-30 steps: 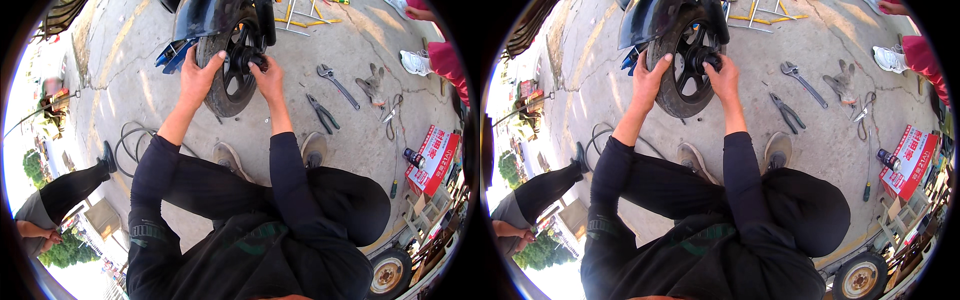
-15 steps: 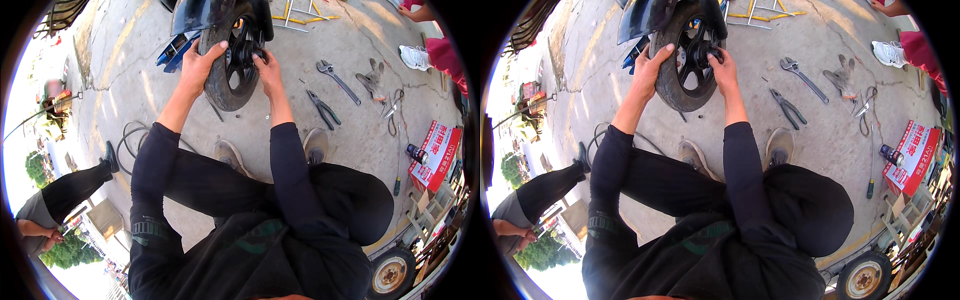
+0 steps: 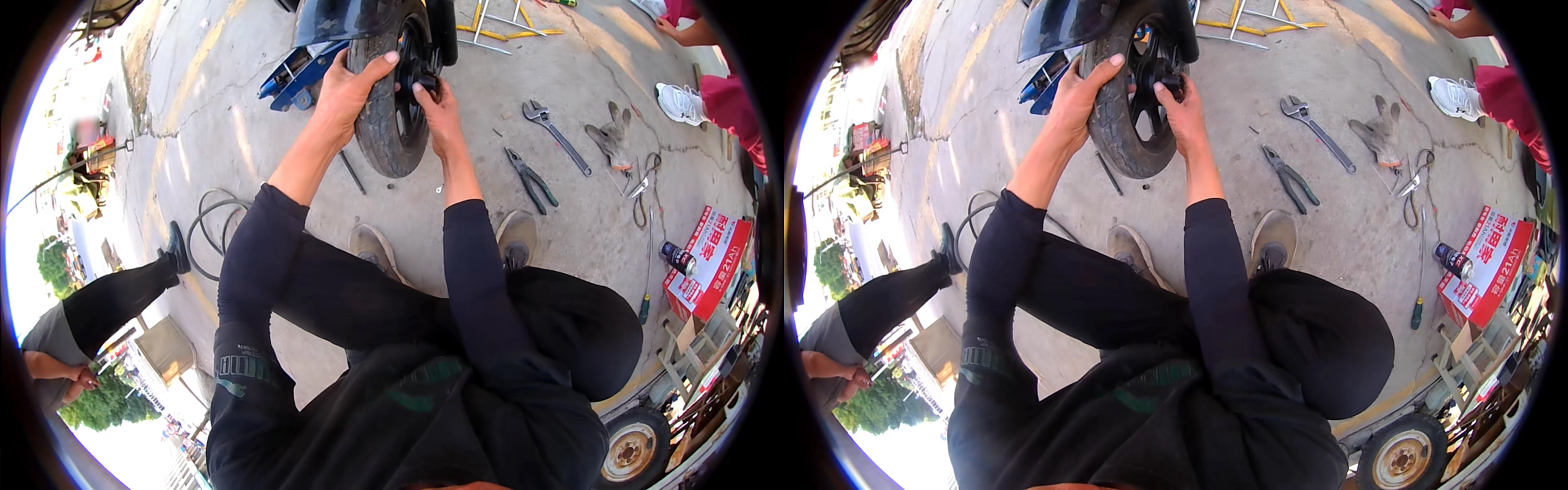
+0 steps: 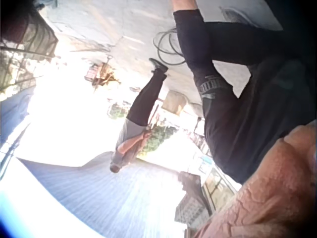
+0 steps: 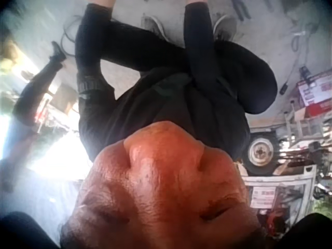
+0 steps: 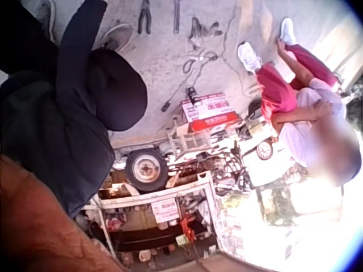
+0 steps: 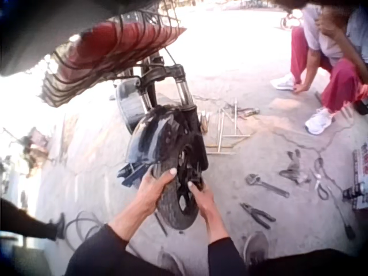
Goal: The person applies a substance to the hub of a wheel using a red tool, then inserts a metal rod into the hub. They wipe the scooter's front fender with a cloth, pick up the wheel, and mount it onto the scooter's front fork, securing it with a bolt and tightening it with a wrench.
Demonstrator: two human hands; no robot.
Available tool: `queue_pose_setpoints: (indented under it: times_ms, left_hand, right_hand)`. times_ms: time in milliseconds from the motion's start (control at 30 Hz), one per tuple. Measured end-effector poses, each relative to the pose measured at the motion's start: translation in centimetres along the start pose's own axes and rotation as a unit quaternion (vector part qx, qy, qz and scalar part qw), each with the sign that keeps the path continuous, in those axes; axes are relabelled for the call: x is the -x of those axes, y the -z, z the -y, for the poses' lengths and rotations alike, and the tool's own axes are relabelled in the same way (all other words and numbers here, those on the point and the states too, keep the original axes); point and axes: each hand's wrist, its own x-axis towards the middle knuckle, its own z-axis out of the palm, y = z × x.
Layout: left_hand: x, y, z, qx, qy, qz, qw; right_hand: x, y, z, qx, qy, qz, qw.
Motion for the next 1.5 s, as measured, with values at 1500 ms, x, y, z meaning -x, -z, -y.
queue_pose_setpoints:
  times_ms: [1500]
  left_hand:
    - [-14.2,8.0,24.4,0.298,0.049,-0.089,0.949]
  right_hand:
    - [-1.1,1.4,3.3,0.164,0.059,0.038,0.984]
